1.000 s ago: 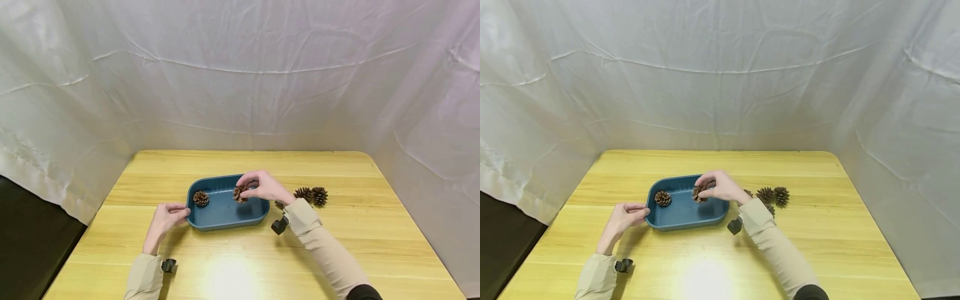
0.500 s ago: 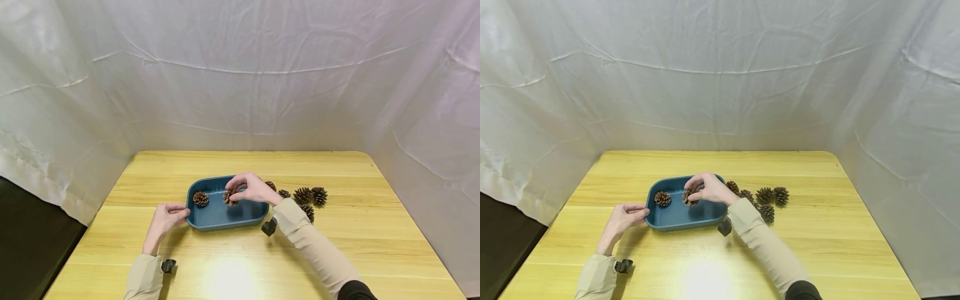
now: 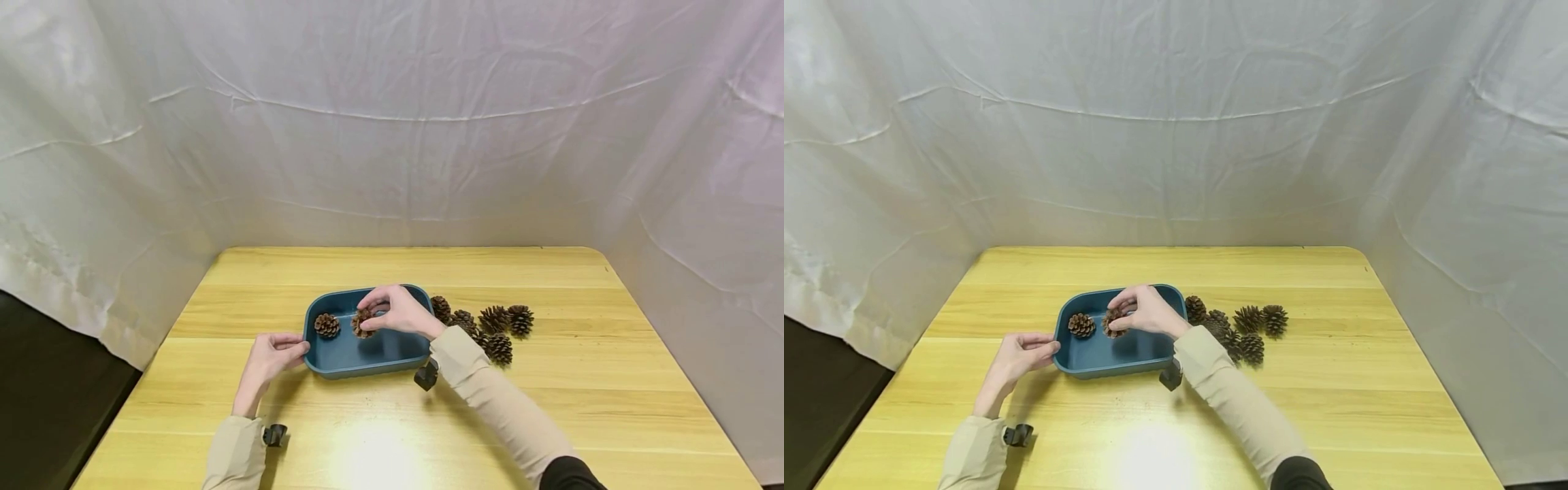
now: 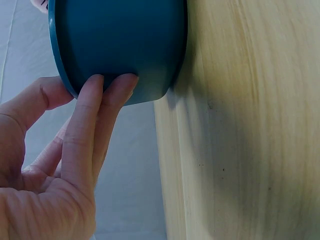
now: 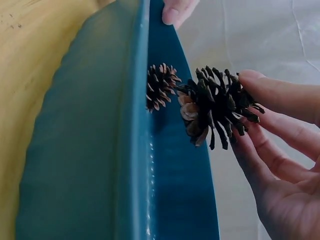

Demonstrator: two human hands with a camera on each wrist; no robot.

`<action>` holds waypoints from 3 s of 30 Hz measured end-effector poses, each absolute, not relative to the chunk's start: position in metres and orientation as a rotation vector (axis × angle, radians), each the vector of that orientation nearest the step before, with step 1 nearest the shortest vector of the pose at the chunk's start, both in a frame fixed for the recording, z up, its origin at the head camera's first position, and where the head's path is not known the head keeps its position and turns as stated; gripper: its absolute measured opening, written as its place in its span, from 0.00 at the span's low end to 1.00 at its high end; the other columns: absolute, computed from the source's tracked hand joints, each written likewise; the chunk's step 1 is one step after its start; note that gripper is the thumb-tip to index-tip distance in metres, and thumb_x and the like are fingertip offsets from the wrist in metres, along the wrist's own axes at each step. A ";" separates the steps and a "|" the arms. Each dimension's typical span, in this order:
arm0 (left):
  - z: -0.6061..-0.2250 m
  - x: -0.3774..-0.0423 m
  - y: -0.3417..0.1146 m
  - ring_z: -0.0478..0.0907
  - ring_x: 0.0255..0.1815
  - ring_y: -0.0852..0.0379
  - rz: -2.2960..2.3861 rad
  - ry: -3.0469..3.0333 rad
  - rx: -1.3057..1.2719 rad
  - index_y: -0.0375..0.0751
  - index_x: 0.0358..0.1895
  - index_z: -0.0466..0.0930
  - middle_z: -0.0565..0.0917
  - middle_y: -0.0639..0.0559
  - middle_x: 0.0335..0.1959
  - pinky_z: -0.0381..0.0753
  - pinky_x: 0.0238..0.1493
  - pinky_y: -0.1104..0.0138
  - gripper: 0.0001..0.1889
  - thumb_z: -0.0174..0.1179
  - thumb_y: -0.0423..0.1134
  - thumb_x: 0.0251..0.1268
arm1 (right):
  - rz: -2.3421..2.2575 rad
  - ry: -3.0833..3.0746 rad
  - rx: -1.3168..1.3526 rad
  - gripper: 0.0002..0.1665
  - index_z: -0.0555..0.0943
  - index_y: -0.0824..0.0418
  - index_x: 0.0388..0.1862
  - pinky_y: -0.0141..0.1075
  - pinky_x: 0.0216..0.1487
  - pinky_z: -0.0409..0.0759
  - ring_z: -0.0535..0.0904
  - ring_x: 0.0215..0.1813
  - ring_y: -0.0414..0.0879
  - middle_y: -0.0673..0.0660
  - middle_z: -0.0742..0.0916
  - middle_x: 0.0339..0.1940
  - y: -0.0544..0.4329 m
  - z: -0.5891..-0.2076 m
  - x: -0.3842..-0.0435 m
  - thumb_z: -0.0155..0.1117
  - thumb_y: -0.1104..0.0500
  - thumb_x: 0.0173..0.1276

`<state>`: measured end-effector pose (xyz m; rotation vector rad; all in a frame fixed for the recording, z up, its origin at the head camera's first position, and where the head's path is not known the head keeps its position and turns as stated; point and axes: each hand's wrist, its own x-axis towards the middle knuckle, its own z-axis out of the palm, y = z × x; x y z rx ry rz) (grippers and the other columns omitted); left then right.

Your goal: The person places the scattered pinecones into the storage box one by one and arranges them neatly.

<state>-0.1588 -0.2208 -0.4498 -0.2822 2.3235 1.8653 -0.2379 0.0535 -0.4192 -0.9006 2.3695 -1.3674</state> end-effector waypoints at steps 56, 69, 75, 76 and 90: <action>-0.450 -0.158 -0.220 0.88 0.32 0.62 1.856 2.344 -0.285 0.15 0.54 0.77 0.89 0.33 0.42 0.91 0.38 0.73 0.19 0.65 0.26 0.63 | -1.292 2.273 -0.766 0.17 0.87 0.62 0.49 0.26 0.37 0.86 0.82 0.36 0.38 0.60 0.90 0.44 0.001 -0.446 -0.226 0.76 0.66 0.59; -0.450 -0.158 -0.220 0.88 0.32 0.63 1.886 2.322 -0.270 0.14 0.54 0.76 0.91 0.39 0.38 0.91 0.38 0.73 0.19 0.65 0.25 0.63 | -1.268 2.301 -0.741 0.19 0.87 0.63 0.49 0.26 0.37 0.83 0.82 0.38 0.42 0.58 0.91 0.44 -0.005 -0.449 -0.225 0.78 0.66 0.57; -0.450 -0.157 -0.220 0.88 0.32 0.63 1.911 2.312 -0.251 0.12 0.54 0.75 0.90 0.36 0.40 0.91 0.39 0.72 0.20 0.64 0.25 0.63 | -1.257 2.315 -0.748 0.18 0.87 0.64 0.49 0.25 0.38 0.83 0.83 0.40 0.44 0.58 0.91 0.45 -0.006 -0.449 -0.225 0.77 0.66 0.57; -0.450 -0.157 -0.219 0.88 0.32 0.63 1.911 2.313 -0.256 0.13 0.54 0.76 0.90 0.35 0.40 0.91 0.39 0.72 0.20 0.64 0.25 0.63 | -1.258 2.313 -0.748 0.18 0.87 0.64 0.49 0.26 0.39 0.83 0.83 0.40 0.44 0.58 0.91 0.45 -0.006 -0.448 -0.225 0.77 0.66 0.58; -0.451 -0.159 -0.220 0.87 0.32 0.63 1.896 2.323 -0.272 0.13 0.54 0.76 0.90 0.37 0.39 0.91 0.39 0.72 0.19 0.64 0.25 0.63 | -1.218 2.325 -0.683 0.18 0.87 0.65 0.48 0.26 0.30 0.79 0.79 0.31 0.38 0.59 0.88 0.52 -0.003 -0.447 -0.223 0.78 0.65 0.58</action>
